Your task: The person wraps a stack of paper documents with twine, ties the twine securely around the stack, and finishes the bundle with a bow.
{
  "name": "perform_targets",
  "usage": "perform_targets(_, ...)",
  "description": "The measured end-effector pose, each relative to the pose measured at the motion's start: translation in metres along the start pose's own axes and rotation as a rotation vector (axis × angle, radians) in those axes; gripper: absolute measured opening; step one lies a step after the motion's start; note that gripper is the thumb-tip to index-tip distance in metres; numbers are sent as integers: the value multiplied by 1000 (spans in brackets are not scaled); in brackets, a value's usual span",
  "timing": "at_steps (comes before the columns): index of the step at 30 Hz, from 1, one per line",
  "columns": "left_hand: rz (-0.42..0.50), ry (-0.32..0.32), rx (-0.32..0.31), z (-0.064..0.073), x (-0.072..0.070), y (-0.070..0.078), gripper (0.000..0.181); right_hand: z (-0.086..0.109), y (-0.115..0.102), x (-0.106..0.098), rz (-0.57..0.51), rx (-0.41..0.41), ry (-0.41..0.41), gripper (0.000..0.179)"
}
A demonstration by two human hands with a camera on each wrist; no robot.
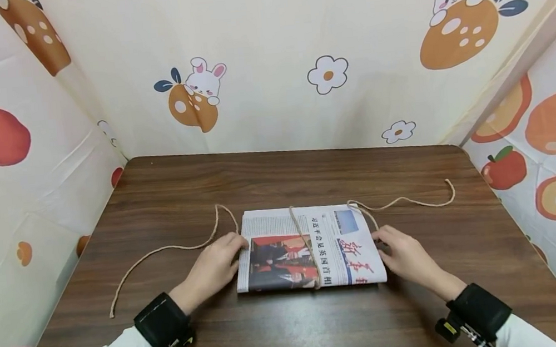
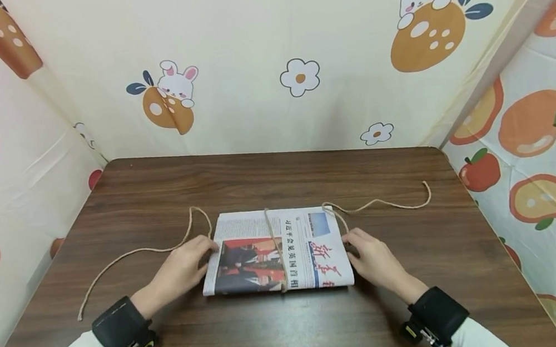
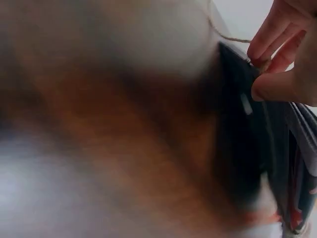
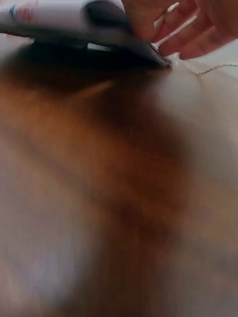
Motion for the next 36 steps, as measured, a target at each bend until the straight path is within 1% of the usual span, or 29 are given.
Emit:
perform_targets(1, -27, -20, 18, 3, 4, 1, 34, 3, -1, 3, 13, 2, -15, 30)
perform_targets(3, -75, -57, 33, 8, 12, 2, 35, 7, -2, 8, 47, 13, -42, 29)
perform_targets(6, -117, -98, 29, 11, 17, 2, 30, 9, -3, 10, 89, 32, -67, 26)
perform_targets(8, -129, -109, 25, 12, 19, 2, 27, 9, -4, 10, 118, 40, -70, 25)
perform_targets(13, -147, -126, 24, 12, 19, 2, 24, 11, -3, 3, 212, 39, -55, 23)
perform_targets(18, -129, -135, 28, 13, 15, 0, 25, 17, -1, -6, 284, 22, -33, 20)
perform_targets(23, -97, -122, 35, 12, 10, -3, 24, 24, 3, -11, 314, 17, -32, 14)
perform_targets(27, -101, -101, 33, 10, 5, -7, 24, 30, 5, -13, 326, 22, -36, 10)
perform_targets(29, -106, -90, 22, 9, 3, -10, 23, 31, 6, -14, 335, 23, -36, 9)
perform_targets(31, -120, -74, -2, 7, -1, -14, 22, 33, 6, -14, 344, 22, -37, 8)
perform_targets(34, -143, -46, -65, 5, -9, -21, 19, 35, 6, -15, 358, 19, -39, 10)
perform_targets(36, -163, -32, -125, 4, -14, -29, 18, 36, 5, -15, 367, 17, -42, 11)
Point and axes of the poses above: each hand's wrist, its own z-axis away from the middle knuckle, its own x-axis out of the palm, y = z × x, the point moved 9 cm from there along -z, towards the middle knuckle, and after that the axes turned 14 degrees about -x, right-handed, at the moved point
